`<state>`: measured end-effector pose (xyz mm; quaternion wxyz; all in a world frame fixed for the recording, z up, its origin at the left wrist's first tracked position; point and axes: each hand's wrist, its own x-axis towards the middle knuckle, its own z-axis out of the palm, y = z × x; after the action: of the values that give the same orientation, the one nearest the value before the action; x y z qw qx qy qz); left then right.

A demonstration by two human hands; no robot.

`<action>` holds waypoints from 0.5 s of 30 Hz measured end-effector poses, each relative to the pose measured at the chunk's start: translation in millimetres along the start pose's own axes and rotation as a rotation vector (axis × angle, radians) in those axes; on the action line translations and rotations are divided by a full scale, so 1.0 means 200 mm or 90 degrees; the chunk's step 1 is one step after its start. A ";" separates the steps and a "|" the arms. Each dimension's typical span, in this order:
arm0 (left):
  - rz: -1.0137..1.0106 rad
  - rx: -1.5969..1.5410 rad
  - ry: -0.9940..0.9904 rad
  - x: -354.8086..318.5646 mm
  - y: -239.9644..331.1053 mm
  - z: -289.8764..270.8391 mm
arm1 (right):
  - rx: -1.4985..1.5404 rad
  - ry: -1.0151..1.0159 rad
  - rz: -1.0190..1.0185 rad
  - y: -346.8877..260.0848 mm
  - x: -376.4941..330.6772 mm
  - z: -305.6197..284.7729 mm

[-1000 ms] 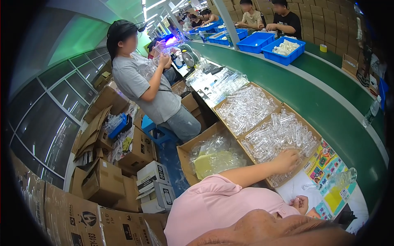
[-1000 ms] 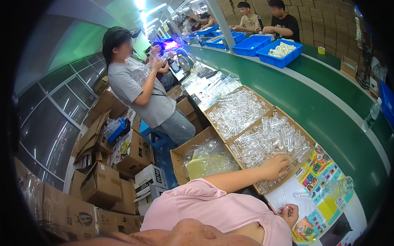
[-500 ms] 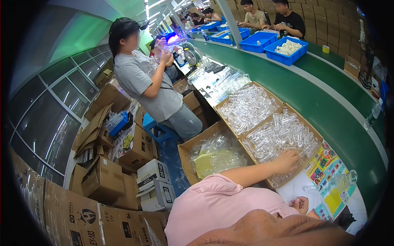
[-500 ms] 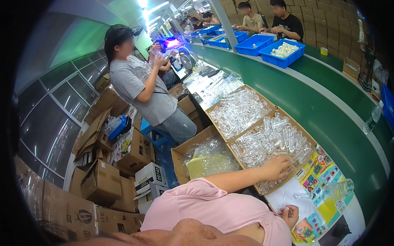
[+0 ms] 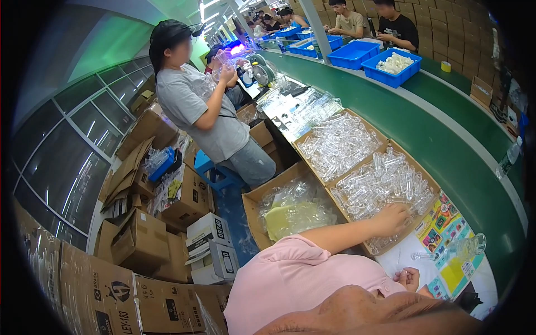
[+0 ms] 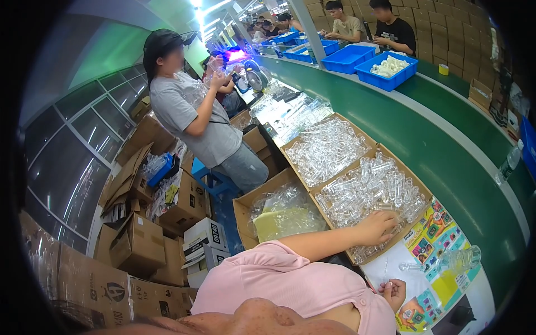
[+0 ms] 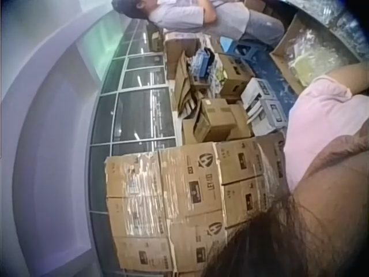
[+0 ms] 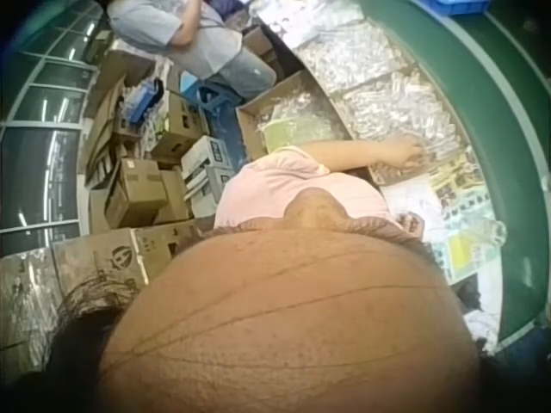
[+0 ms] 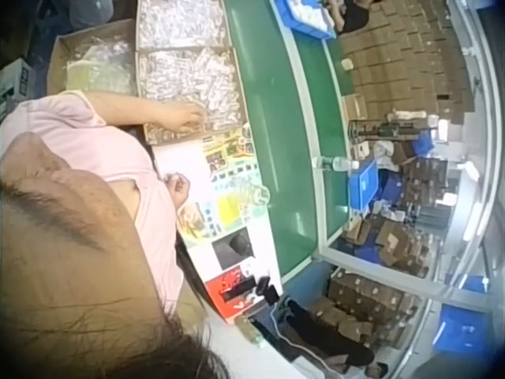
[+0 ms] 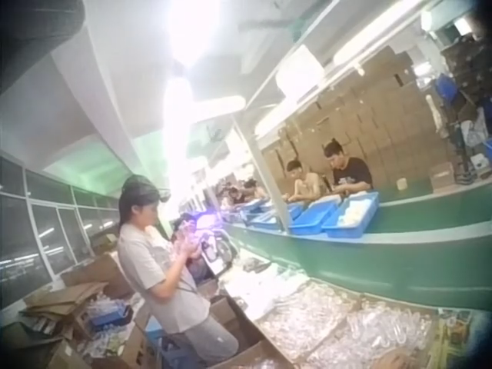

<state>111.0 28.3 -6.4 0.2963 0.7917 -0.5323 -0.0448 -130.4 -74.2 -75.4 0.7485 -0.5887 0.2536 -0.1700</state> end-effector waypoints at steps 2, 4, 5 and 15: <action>-0.002 -0.005 0.000 0.00 0.00 0.00 | -0.002 0.001 -0.002 0.00 0.00 0.00; -0.001 -0.006 0.000 0.00 0.00 -0.01 | 0.000 0.006 0.005 -0.01 0.00 0.01; -0.001 -0.005 -0.002 0.00 0.00 -0.01 | 0.000 0.005 0.006 -0.01 0.00 0.01; -0.012 -0.008 -0.008 0.01 0.00 -0.01 | -0.004 0.008 -0.002 -0.02 0.01 0.01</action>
<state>112.2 26.5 -4.0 0.2977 0.7944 -0.5265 -0.0563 -128.3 -74.4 -71.5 0.7447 -0.5903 0.2579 -0.1744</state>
